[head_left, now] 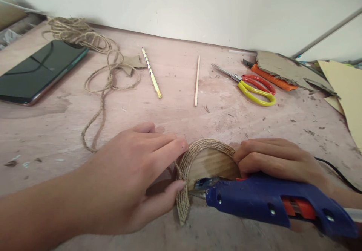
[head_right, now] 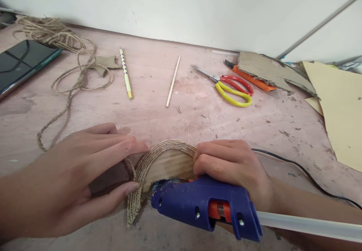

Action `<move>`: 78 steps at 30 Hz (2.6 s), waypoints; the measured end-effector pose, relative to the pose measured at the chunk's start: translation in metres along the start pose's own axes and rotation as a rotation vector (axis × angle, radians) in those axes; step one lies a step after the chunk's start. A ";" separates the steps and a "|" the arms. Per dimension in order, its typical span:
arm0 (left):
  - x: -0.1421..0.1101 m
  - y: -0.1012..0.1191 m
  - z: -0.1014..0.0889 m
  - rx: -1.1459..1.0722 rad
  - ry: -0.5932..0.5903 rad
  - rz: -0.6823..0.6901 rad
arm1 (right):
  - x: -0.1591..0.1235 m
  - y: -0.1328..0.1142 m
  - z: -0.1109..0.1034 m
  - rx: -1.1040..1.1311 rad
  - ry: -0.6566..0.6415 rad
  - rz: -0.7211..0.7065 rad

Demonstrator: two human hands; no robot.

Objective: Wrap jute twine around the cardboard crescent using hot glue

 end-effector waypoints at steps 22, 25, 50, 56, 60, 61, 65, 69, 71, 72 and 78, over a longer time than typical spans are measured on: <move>0.001 0.000 0.001 -0.001 0.012 0.001 | 0.003 -0.003 0.000 0.015 -0.008 -0.033; 0.001 0.000 0.001 -0.005 0.005 0.003 | 0.003 -0.002 0.001 0.014 -0.030 -0.033; 0.001 0.001 -0.001 -0.009 -0.001 0.016 | 0.004 0.001 -0.007 0.114 -0.096 0.052; 0.002 0.001 -0.001 -0.006 0.002 0.015 | 0.007 0.000 -0.006 0.128 -0.096 0.057; 0.002 0.000 -0.001 -0.011 0.013 0.006 | 0.009 0.001 -0.006 0.144 -0.043 0.045; 0.002 0.001 -0.001 -0.012 0.016 0.007 | 0.009 0.001 -0.005 0.151 -0.046 0.045; 0.001 0.001 -0.001 -0.006 0.011 0.007 | 0.009 0.003 -0.005 0.169 -0.074 0.066; 0.002 0.001 -0.001 -0.009 0.003 0.004 | 0.008 0.002 -0.006 0.176 -0.067 0.070; 0.002 0.001 -0.001 -0.013 0.003 0.004 | 0.008 0.003 -0.006 0.182 -0.047 0.079; 0.002 0.001 -0.001 -0.013 0.004 0.004 | 0.009 0.003 -0.007 0.183 -0.040 0.081; 0.003 0.001 -0.001 -0.016 0.014 0.013 | 0.009 0.005 -0.005 0.182 -0.056 0.113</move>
Point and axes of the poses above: each hand's wrist, its own x-axis towards the middle knuckle, its own z-axis out of the palm, y = z × x, the point moved 6 cm from there along x, towards the middle knuckle, and after that the axes turned 14 degrees about x, right-handed, at the moved point
